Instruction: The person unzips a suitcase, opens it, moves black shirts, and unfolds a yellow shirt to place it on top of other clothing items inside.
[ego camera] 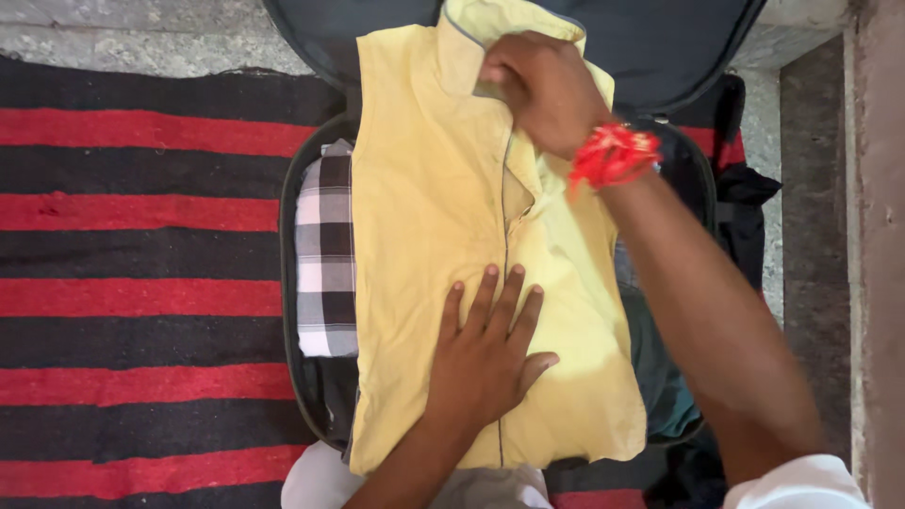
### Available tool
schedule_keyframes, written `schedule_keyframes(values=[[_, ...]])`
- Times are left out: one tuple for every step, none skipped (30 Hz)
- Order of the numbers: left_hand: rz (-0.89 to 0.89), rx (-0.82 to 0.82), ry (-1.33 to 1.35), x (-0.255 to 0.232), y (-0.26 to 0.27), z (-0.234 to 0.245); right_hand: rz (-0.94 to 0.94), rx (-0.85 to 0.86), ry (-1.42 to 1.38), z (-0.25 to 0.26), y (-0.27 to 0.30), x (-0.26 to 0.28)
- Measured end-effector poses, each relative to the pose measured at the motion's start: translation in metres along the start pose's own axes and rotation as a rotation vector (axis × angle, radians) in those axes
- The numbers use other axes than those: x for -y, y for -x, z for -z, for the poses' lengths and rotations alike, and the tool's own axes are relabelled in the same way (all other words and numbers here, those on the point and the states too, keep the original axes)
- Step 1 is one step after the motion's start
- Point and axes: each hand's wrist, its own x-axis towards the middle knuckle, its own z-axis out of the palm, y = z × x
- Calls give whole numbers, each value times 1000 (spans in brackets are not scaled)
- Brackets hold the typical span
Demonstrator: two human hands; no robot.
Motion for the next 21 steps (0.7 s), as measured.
schedule_keyframes(values=[[-4, 1, -1, 1, 0, 0, -40, 108, 83, 12, 3, -2], [-3, 0, -2, 1, -1, 1, -39, 108, 83, 21, 7, -2], [-4, 1, -2, 1, -1, 1, 53, 172, 140, 30, 13, -2], [-6, 2, -2, 0, -1, 0, 146, 235, 197, 35, 16, -2], [-9, 5, 0, 0, -2, 0, 141, 234, 197, 37, 19, -1], [-9, 6, -8, 0, -2, 0, 101, 305, 191, 38, 21, 0], [-9, 7, -15, 0, -2, 0, 61, 375, 185, 38, 22, 1], [-14, 10, -14, -1, -2, 0, 55, 373, 186, 36, 23, 3], [-11, 12, -21, -1, -2, 0, 6, 424, 219, 34, 21, 5], [-8, 15, -28, -1, -2, 1, -43, 475, 253, 32, 20, 6], [-8, 11, -32, -1, -3, 2, -39, 472, 254, 33, 19, 7], [-14, -1, -25, -1, -3, 3, -58, 469, 264, 33, 19, 8], [-19, -12, -16, -1, -2, 3, -79, 470, 274, 32, 19, 8], [-18, -14, -18, 0, -2, 3, -76, 470, 274, 30, 19, 7], [-16, -19, -15, 0, -1, 3, -104, 462, 234, 28, 19, 5], [-15, -23, -12, -1, -1, 3, -131, 455, 194, 25, 20, 3], [-16, -21, -9, -1, -1, 3, -134, 457, 194, 23, 21, 0], [-12, -12, -5, -1, -1, 2, -102, 435, 193, 22, 23, -3], [-11, -5, -2, 0, -1, 2, -70, 411, 193, 21, 24, -6], [-14, -3, -1, -1, -1, 2, -73, 410, 193, 21, 24, -8], [-12, 3, -4, -1, -1, 2, -39, 414, 171, 21, 24, -9]])
